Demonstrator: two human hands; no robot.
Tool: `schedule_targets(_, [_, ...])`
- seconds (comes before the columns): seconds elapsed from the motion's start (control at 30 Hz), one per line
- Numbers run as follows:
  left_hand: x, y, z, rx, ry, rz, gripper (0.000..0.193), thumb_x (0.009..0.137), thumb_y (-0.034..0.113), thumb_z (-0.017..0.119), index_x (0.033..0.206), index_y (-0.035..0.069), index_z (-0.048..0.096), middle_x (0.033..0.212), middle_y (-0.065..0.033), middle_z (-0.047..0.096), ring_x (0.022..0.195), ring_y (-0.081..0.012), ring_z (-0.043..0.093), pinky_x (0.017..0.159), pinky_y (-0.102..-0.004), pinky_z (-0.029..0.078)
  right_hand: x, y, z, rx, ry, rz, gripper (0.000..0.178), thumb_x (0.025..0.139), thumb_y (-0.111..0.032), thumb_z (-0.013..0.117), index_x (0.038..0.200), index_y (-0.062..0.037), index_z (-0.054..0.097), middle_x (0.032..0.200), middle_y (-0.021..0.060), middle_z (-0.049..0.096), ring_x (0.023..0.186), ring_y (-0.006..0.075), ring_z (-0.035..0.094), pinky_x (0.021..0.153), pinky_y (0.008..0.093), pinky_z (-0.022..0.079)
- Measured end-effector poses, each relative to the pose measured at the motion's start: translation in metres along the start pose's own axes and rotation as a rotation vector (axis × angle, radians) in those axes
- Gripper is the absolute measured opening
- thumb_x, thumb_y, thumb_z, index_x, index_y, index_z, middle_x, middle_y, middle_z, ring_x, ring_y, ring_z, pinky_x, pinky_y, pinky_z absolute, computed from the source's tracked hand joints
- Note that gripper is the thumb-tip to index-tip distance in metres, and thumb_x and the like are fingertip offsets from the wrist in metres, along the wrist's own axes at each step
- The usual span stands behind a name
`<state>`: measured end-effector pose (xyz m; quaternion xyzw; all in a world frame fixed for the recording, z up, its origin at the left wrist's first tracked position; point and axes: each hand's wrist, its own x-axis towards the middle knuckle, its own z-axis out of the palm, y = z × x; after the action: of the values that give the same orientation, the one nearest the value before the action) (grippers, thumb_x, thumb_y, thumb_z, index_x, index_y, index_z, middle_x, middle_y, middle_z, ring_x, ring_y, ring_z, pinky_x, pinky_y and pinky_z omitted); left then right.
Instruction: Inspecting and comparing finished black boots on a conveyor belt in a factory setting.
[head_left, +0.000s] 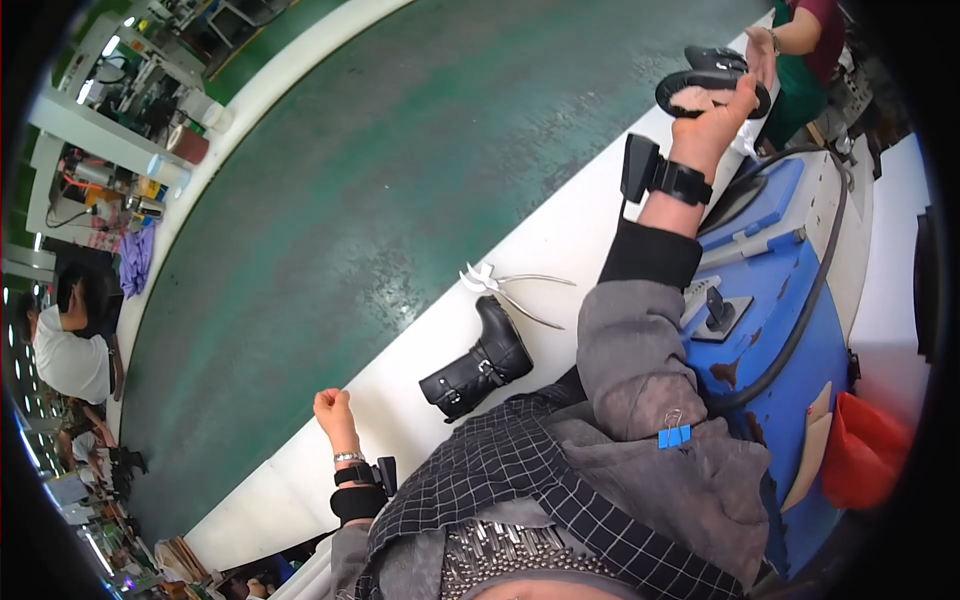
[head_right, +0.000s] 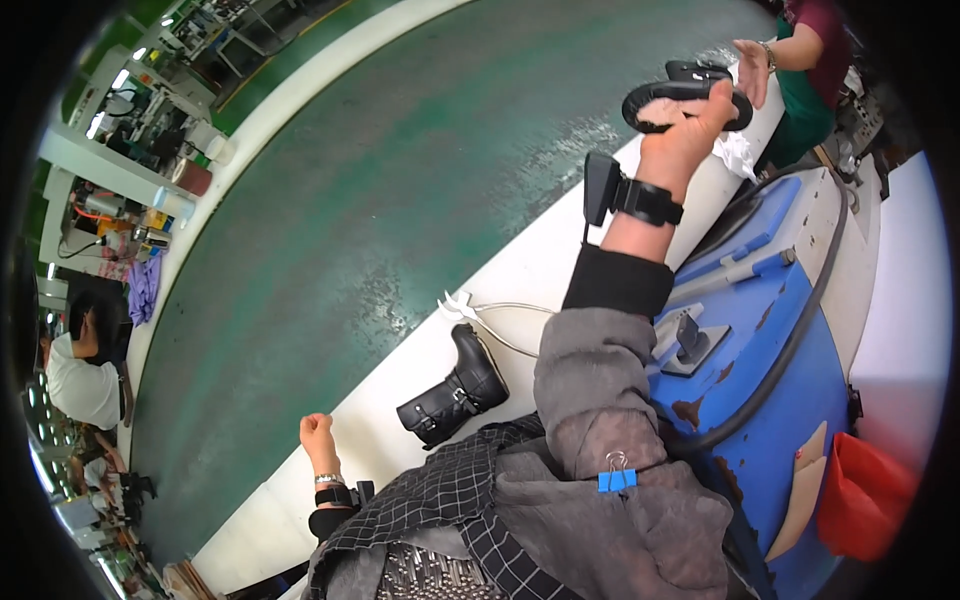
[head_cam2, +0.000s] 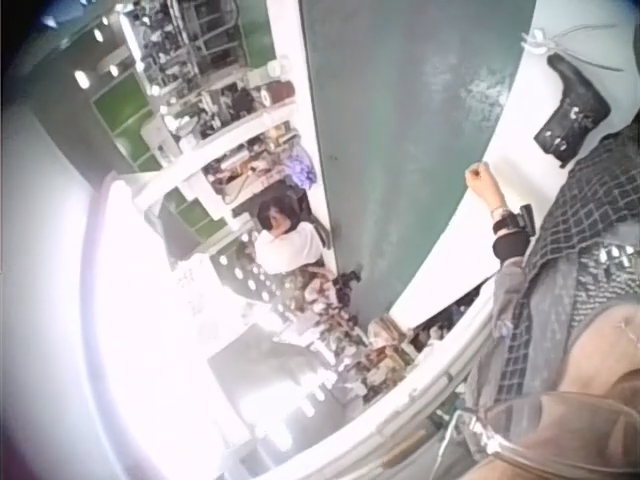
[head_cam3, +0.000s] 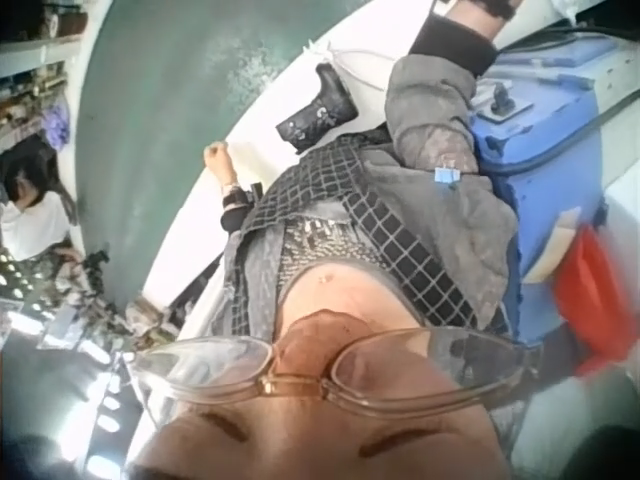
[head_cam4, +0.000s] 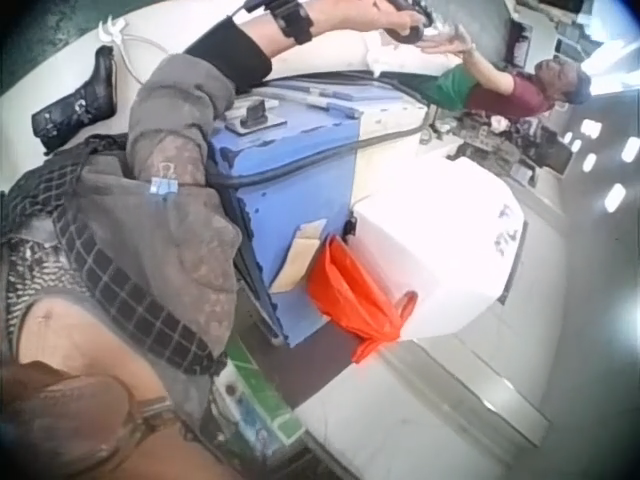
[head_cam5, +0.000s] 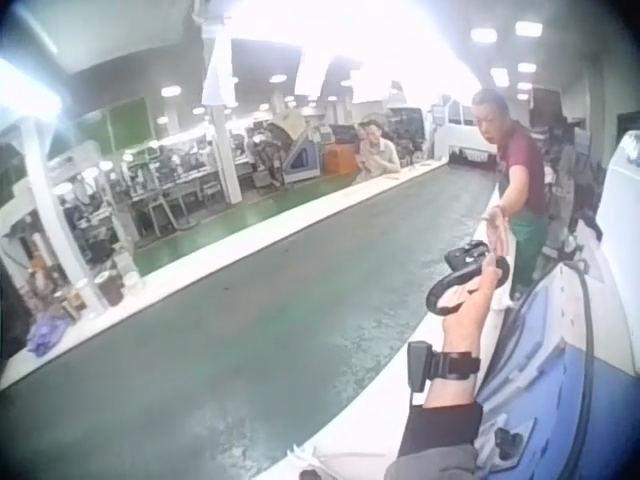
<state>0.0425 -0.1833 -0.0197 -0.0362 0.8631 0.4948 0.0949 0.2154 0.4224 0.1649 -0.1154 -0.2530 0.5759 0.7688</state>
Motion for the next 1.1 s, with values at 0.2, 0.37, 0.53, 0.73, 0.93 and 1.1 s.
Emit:
schedule_targets(0.2, [-0.015, 0.053, 0.035, 0.011, -0.304, 0.219, 0.015, 0.08, 0.011, 0.064, 0.09, 0.001, 0.06, 0.081, -0.004, 0.06, 0.075, -0.0133, 0.055, 0.07, -0.0256, 0.045, 0.018, 0.006, -0.002, -0.036, -0.061, 0.004, 0.037, 0.086, -0.036, 0.059, 0.112, -0.0101, 0.054, 0.108, 0.0028, 0.059, 0.1, 0.0194, 0.057, 0.085, 0.0366, 0.049])
schedule_targets(0.37, [-0.048, 0.093, 0.1, 0.307, -0.767, 0.495, 0.051, 0.072, 0.03, 0.075, 0.106, -0.003, 0.059, 0.102, -0.0191, 0.062, 0.097, -0.0296, 0.059, 0.085, -0.0376, 0.047, 0.015, 0.009, -0.002, -0.034, -0.074, 0.147, 0.034, 0.082, -0.04, 0.065, 0.076, -0.0164, 0.041, 0.063, -0.0029, 0.041, 0.051, 0.0115, 0.045, 0.044, 0.0271, 0.037])
schedule_targets(0.53, [-0.065, 0.113, 0.148, 0.566, -1.019, 0.446, 0.078, 0.064, 0.045, 0.079, 0.115, -0.008, 0.052, 0.107, -0.0248, 0.059, 0.103, -0.0333, 0.057, 0.088, -0.0395, 0.046, 0.019, 0.002, -0.004, -0.024, -0.114, 0.23, 0.045, 0.084, -0.046, 0.063, 0.056, -0.0249, 0.035, 0.044, -0.0097, 0.027, 0.029, 0.0058, 0.029, 0.027, 0.0208, 0.021])
schedule_targets(0.73, [-0.062, 0.117, 0.174, 0.689, -1.14, 0.253, 0.069, 0.06, 0.041, 0.082, 0.101, -0.009, 0.06, 0.089, -0.023, 0.064, 0.079, -0.0312, 0.065, 0.076, -0.0343, 0.05, 0.044, 0.012, -0.018, 0.047, -0.307, 0.101, 0.029, 0.09, -0.029, 0.058, 0.11, -0.0079, 0.056, 0.104, 0.0016, 0.053, 0.093, 0.0106, 0.051, 0.075, 0.0225, 0.044])
schedule_targets(0.93, [-0.041, 0.107, 0.154, 0.096, -1.188, -0.021, 0.056, 0.057, 0.024, 0.081, 0.099, -0.007, 0.061, 0.092, -0.0119, 0.067, 0.079, -0.0222, 0.066, 0.075, -0.0305, 0.052, 0.021, 0.033, -0.05, -0.094, -0.106, 0.312, 0.029, 0.087, -0.03, 0.059, 0.1, -0.0056, 0.051, 0.1, 0.0092, 0.052, 0.085, 0.019, 0.052, 0.069, 0.031, 0.044])
schedule_targets(1.1, [-0.017, 0.109, 0.128, -0.481, -1.074, -0.177, 0.055, 0.057, 0.011, 0.078, 0.106, -0.005, 0.059, 0.098, -0.0112, 0.067, 0.086, -0.0205, 0.066, 0.083, -0.0316, 0.052, -0.07, 0.057, -0.047, -0.246, -0.227, 0.506, 0.024, 0.087, -0.024, 0.059, 0.097, -0.002, 0.057, 0.094, 0.0103, 0.062, 0.082, 0.0222, 0.061, 0.072, 0.0352, 0.05])
